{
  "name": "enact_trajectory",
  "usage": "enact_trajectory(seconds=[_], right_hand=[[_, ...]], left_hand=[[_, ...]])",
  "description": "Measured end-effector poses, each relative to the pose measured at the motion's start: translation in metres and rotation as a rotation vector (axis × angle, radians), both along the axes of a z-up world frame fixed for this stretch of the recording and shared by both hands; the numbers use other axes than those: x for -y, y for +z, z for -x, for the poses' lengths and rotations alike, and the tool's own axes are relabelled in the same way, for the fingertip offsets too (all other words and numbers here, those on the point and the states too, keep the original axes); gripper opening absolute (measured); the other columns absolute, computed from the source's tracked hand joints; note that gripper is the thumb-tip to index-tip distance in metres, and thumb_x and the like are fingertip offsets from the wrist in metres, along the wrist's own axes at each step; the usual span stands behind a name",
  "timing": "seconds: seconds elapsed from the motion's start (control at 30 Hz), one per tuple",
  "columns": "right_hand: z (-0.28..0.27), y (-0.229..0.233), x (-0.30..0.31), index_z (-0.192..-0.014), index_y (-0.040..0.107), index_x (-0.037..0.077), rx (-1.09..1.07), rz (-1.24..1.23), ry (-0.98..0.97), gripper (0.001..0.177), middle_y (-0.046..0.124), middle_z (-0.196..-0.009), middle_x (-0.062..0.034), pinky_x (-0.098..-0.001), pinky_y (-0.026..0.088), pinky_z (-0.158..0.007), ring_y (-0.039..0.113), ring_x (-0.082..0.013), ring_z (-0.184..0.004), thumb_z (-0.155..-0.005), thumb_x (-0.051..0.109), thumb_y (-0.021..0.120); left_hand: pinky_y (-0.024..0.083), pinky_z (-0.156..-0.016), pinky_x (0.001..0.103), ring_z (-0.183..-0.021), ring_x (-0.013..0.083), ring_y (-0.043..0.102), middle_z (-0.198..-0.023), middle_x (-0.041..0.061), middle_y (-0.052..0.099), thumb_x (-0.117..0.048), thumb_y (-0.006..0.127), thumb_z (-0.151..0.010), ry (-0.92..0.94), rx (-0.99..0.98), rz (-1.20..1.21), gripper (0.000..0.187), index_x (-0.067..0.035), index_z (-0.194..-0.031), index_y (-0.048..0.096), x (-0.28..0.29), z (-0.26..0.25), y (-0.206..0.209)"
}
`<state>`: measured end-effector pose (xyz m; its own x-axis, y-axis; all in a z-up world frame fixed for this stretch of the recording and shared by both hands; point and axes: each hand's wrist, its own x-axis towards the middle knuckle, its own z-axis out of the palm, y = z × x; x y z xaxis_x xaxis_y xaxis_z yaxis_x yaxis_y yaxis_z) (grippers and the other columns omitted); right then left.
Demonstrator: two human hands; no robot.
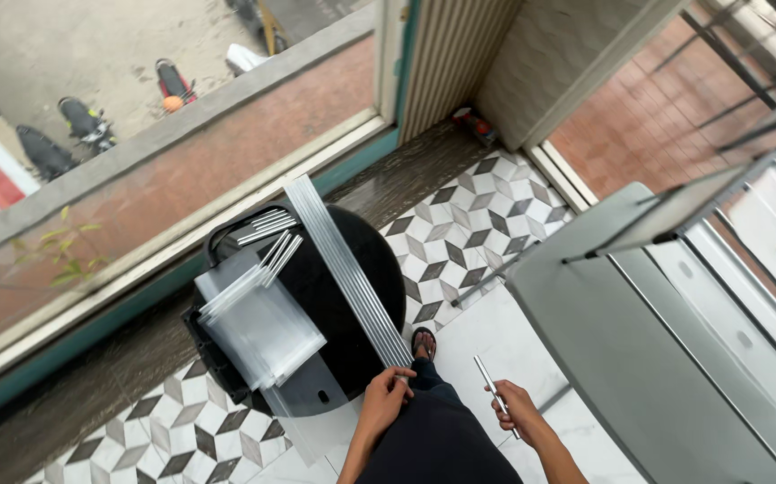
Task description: The person assembles a metal shelving unit by inserting metal rods into the frame and attaching a white plastic shelf. The person repeatedly picks up rods from a nearby table, inserts them into the frame, and then places a shelf onto the assembled structure.
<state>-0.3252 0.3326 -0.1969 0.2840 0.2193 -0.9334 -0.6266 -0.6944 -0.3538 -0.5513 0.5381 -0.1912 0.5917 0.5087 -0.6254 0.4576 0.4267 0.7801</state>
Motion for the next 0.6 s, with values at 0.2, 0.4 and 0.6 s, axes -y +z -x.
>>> enact_trajectory(seconds=[0.2,0.4,0.6], right_hand=[[0.036,0.063,0.032,-0.119,0.055,0.002,0.056,-0.484,-0.506,0.030,0.048,-0.066,-0.0042,-0.0246,0.026,-0.038,0.031,-0.0081,-0.043,-0.098,0.015,0.039],[0.050,0.135,0.089,-0.119,0.052,0.002,0.298,-0.863,-0.740,0.027,0.047,-0.064,-0.0025,-0.0260,0.031,-0.039,0.035,-0.0088,-0.043,-0.096,0.017,0.047],[0.050,0.161,0.197,-0.100,0.050,0.007,0.552,-0.999,-0.868,0.014,0.040,-0.062,0.0003,-0.0255,0.029,-0.043,0.033,-0.0084,-0.047,-0.100,0.021,0.052]], left_hand=[[0.052,-0.064,0.026,-0.065,0.0090,0.060,-0.076,0.004,0.067,-0.012,0.048,-0.101,-0.382,0.132,0.046,0.028,-0.007,-0.115,0.072,0.028,-0.076,0.048],[0.051,-0.064,0.025,-0.065,0.0088,0.058,-0.076,0.004,0.067,-0.013,0.050,-0.101,-0.695,0.183,0.057,0.026,-0.005,-0.113,0.072,0.097,-0.119,0.059],[0.050,-0.061,0.027,-0.062,0.0106,0.058,-0.073,0.006,0.068,-0.015,0.051,-0.100,-0.944,0.127,0.053,0.028,-0.004,-0.112,0.073,0.188,-0.140,0.040]])
